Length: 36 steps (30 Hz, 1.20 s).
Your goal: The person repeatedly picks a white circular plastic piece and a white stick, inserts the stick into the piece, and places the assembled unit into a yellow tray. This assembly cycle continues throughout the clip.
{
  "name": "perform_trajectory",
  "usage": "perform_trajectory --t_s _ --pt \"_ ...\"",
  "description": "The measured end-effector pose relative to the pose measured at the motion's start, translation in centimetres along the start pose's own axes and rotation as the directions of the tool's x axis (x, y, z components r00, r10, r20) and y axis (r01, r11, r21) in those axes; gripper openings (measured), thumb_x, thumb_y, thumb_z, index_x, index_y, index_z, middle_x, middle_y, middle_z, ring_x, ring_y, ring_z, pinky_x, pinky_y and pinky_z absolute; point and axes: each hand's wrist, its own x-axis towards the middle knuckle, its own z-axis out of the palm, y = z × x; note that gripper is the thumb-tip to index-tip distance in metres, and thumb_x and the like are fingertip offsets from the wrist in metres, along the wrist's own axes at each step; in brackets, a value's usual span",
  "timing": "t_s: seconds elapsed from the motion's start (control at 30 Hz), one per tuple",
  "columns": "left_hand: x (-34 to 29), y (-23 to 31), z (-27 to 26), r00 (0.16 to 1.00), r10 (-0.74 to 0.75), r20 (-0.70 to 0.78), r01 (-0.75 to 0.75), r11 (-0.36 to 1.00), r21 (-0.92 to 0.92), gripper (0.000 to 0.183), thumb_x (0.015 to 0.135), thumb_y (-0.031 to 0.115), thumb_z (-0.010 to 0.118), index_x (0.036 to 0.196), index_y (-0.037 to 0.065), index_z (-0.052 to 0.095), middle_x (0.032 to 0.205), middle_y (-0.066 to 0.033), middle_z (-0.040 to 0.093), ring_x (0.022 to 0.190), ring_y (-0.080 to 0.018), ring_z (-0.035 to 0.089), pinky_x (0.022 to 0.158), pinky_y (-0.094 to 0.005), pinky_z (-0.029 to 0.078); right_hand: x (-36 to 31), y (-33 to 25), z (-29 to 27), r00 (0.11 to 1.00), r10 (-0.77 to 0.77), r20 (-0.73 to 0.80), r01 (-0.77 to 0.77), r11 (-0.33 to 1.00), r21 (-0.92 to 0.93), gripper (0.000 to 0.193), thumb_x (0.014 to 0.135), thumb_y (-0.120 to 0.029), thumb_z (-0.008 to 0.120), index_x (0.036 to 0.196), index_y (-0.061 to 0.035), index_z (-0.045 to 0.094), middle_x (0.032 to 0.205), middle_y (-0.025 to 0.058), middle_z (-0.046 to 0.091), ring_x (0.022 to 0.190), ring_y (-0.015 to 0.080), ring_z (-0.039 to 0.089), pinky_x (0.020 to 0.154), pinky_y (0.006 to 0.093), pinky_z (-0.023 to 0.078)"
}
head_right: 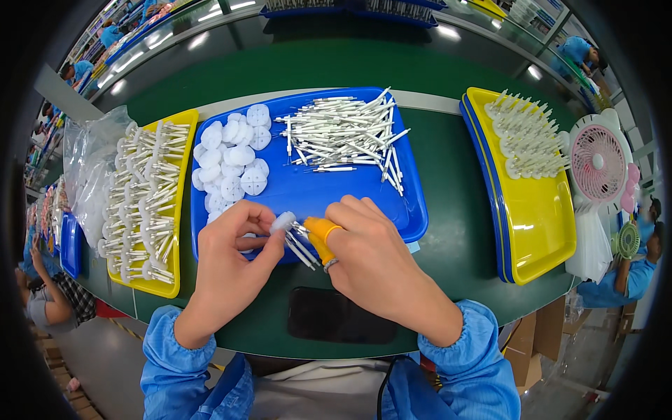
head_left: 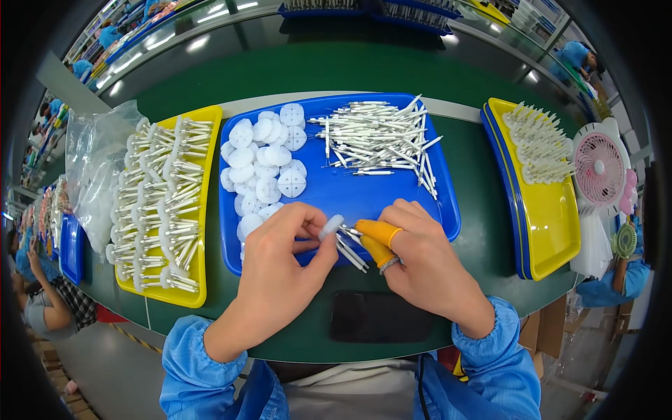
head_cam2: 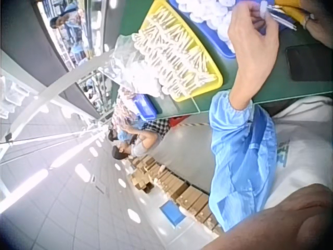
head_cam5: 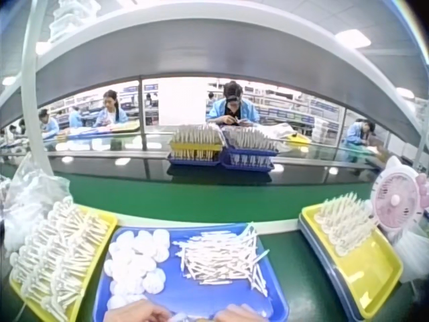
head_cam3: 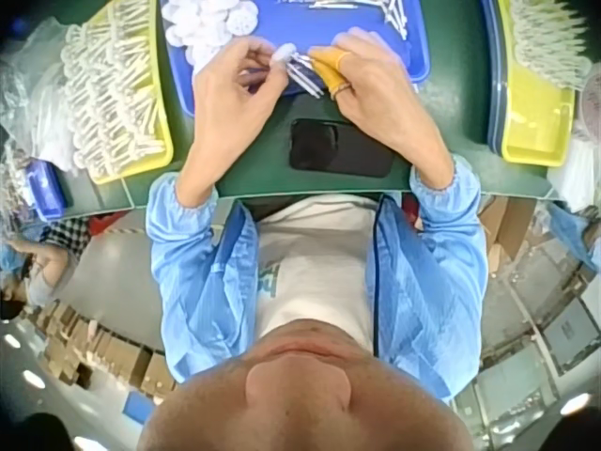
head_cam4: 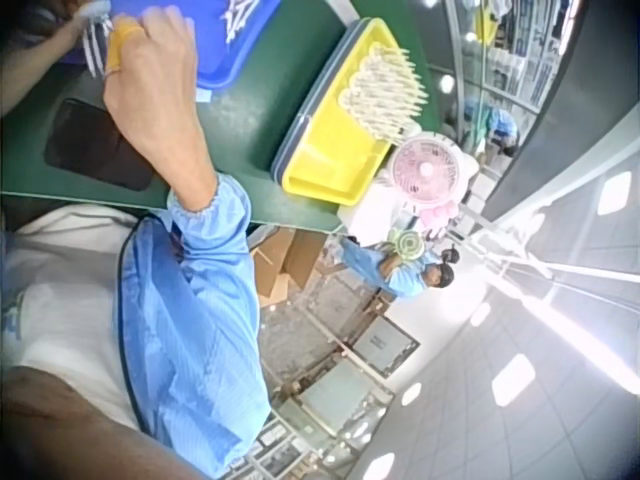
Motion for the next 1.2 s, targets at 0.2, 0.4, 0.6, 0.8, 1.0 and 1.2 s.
perform_trajectory --t_s 0.2,0.4,0.6,0.8,1.0,1.2 --pt "-0.3 -0.3 0.4 0.998 0.063 -0.008 -0.062 0.997 0.035 0.013 0.094 -0.002 0.08 0.103 -0.005 0.07 0.097 -0.0154 0.071 0.087 -0.0255 0.077 0.079 -0.0363 0.069 0.2 -0.8 1.0 1.0 -0.001 -0.013 0.001 1.0 0.014 0.032 0.065 0.008 0.077 0.097 0.0073 0.076 0.095 0.0144 0.061 0.094 0.0346 0.06 0.082 0.0456 0.049" --pt "-0.6 0.1 0.5 0.993 0.113 -0.041 -0.109 0.989 0.097 0.014 0.092 -0.003 0.079 0.102 -0.004 0.071 0.094 -0.0158 0.069 0.083 -0.0297 0.077 0.074 -0.0368 0.067 -0.1 -1.3 1.5 0.998 0.007 -0.068 -0.001 0.995 0.098 0.033 0.064 0.008 0.076 0.097 0.0069 0.074 0.091 0.015 0.061 0.087 0.0363 0.06 0.077 0.047 0.049" --pt "-1.3 0.0 0.7 0.99 0.142 -0.016 -0.138 0.976 0.167 0.016 0.091 -0.001 0.078 0.104 -0.001 0.071 0.092 -0.0159 0.067 0.077 -0.0338 0.074 0.065 -0.0415 0.059 -0.4 -1.5 2.6 0.986 0.026 -0.165 -0.003 0.991 0.137 0.031 0.063 0.008 0.074 0.094 0.0057 0.074 0.088 0.0142 0.061 0.082 0.0372 0.06 0.073 0.0479 0.05" --pt "-0.8 -0.7 0.6 0.976 0.197 -0.094 -0.172 0.959 0.227 0.016 0.09 -0.001 0.078 0.103 -0.001 0.068 0.089 -0.0163 0.066 0.075 -0.036 0.071 0.064 -0.0442 0.056 1.5 -1.0 2.2 0.984 0.137 -0.118 -0.113 0.976 0.188 0.023 0.074 0.006 0.071 0.096 0.0014 0.079 0.091 0.0184 0.068 0.087 0.0403 0.064 0.076 0.0494 0.052" --pt "0.8 -1.3 -3.4 0.936 0.21 -0.284 -0.1 0.928 0.358 0.012 0.096 0.001 0.076 0.105 -0.003 0.071 0.097 -0.0136 0.071 0.083 -0.0233 0.075 0.064 -0.034 0.06 3.9 4.2 2.3 0.962 0.063 -0.266 -0.154 0.929 -0.337 0.018 0.089 0.001 0.075 0.106 0.0053 0.08 0.104 0.0219 0.068 0.101 0.0432 0.065 0.089 0.0506 0.053" --pt "-1.5 -3.1 -10.3 0.816 0.162 -0.556 0.078 0.921 0.383 0.013 0.095 0.008 0.076 0.104 -0.001 0.073 0.095 -0.015 0.074 0.073 -0.0258 0.071 0.068 -0.041 0.057 4.2 4.1 2.9 0.966 0.161 -0.202 -0.231 0.892 -0.389 0.028 0.077 0.015 0.071 0.102 0.0081 0.078 0.107 0.0197 0.066 0.109 0.0402 0.063 0.097 0.0476 0.054"
